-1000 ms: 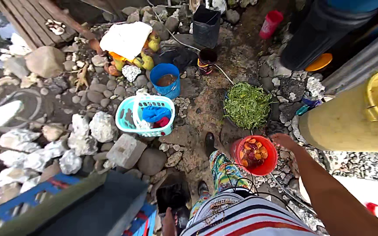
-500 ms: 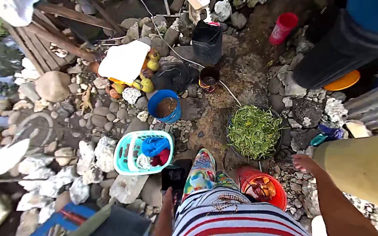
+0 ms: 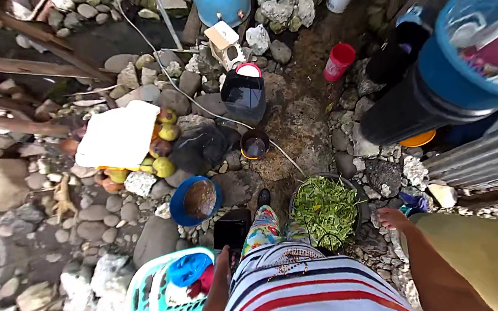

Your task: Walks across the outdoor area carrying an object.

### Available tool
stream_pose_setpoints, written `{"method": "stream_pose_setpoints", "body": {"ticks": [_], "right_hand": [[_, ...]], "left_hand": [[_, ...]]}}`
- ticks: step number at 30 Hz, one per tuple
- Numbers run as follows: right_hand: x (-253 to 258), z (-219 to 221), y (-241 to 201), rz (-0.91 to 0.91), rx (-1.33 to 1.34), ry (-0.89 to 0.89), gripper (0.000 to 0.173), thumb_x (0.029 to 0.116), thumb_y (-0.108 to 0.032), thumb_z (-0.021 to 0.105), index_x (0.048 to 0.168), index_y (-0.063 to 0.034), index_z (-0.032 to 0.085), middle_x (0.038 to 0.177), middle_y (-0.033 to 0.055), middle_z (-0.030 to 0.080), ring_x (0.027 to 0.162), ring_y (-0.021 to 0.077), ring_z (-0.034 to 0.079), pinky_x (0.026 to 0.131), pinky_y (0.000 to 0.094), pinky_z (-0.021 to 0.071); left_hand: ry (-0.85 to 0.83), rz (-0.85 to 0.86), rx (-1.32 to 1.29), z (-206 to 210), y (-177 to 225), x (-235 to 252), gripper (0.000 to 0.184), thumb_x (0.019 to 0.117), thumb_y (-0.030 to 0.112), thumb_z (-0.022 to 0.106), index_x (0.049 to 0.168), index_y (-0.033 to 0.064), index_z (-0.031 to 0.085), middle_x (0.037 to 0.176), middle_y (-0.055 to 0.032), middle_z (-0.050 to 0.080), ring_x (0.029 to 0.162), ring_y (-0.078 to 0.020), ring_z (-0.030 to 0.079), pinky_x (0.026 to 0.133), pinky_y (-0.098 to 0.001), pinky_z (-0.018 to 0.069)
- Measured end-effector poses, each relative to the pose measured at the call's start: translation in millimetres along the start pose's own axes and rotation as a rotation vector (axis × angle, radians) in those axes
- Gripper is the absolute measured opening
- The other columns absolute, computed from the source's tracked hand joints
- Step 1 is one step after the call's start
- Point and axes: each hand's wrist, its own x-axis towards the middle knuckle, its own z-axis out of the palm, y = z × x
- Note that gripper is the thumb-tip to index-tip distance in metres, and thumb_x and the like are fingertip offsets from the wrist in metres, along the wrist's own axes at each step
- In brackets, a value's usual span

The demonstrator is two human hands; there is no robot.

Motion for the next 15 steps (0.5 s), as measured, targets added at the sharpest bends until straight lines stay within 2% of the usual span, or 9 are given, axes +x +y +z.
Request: {"method": "stream_pose_setpoints", "body": {"ticks": [4, 8, 11, 15], "right_hand": [[4.2, -20.9, -71.9, -0.033, 0.012, -0.017, 0.044, 0.1073, -0.015, 0.054, 0.149, -0.0032, 0.049, 0.137, 0.0274, 0.061, 0.116, 0.0406, 0.065, 0.098, 0.0543, 0.0512], [29.9, -56.6, -130.9, -0.12, -0.009, 0.006, 0.043, 0.1074, -0.016, 0.054, 0.149, -0.0035, 0.05, 0.135, 0.026, 0.062, 0.116, 0.0387, 0.066, 0.1, 0.0534, 0.0513], [70.3, -86.8, -149.2, -0.155, 0.002, 0.022, 0.043, 0.1066, -0.014, 0.055, 0.147, -0.0021, 0.051, 0.134, 0.0278, 0.062, 0.115, 0.04, 0.066, 0.1, 0.0541, 0.0516], [121.8, -117.7, -146.5, -0.117, 0.069, 0.012, 0.041, 0.1073, -0.014, 0.054, 0.147, -0.0023, 0.052, 0.134, 0.0282, 0.062, 0.116, 0.0411, 0.066, 0.1, 0.0554, 0.0517]], "left_hand": [[-0.015, 0.028, 0.048, 30.1, 79.5, -5.0, 0.035, 0.107, 0.033, 0.048, 0.096, 0.001, 0.057, 0.063, -0.0058, 0.051, 0.047, -0.0138, 0.046, 0.045, -0.0297, 0.0425], [-0.011, 0.103, 0.143, 70.2, 154.5, -9.2, 0.038, 0.1086, 0.033, 0.047, 0.103, -0.0027, 0.058, 0.067, -0.0068, 0.051, 0.051, -0.0148, 0.047, 0.049, -0.0317, 0.0434], [-0.014, 0.147, 0.159, 105.6, 206.0, -10.9, 0.034, 0.1082, 0.03, 0.047, 0.1, -0.0011, 0.057, 0.063, -0.0058, 0.051, 0.047, -0.0134, 0.046, 0.046, -0.0292, 0.0427], [0.016, 0.139, 0.157, 159.3, 264.6, -18.1, 0.032, 0.1076, 0.03, 0.048, 0.093, 0.0022, 0.055, 0.059, -0.0041, 0.049, 0.043, -0.0121, 0.045, 0.042, -0.0275, 0.0412]]}}
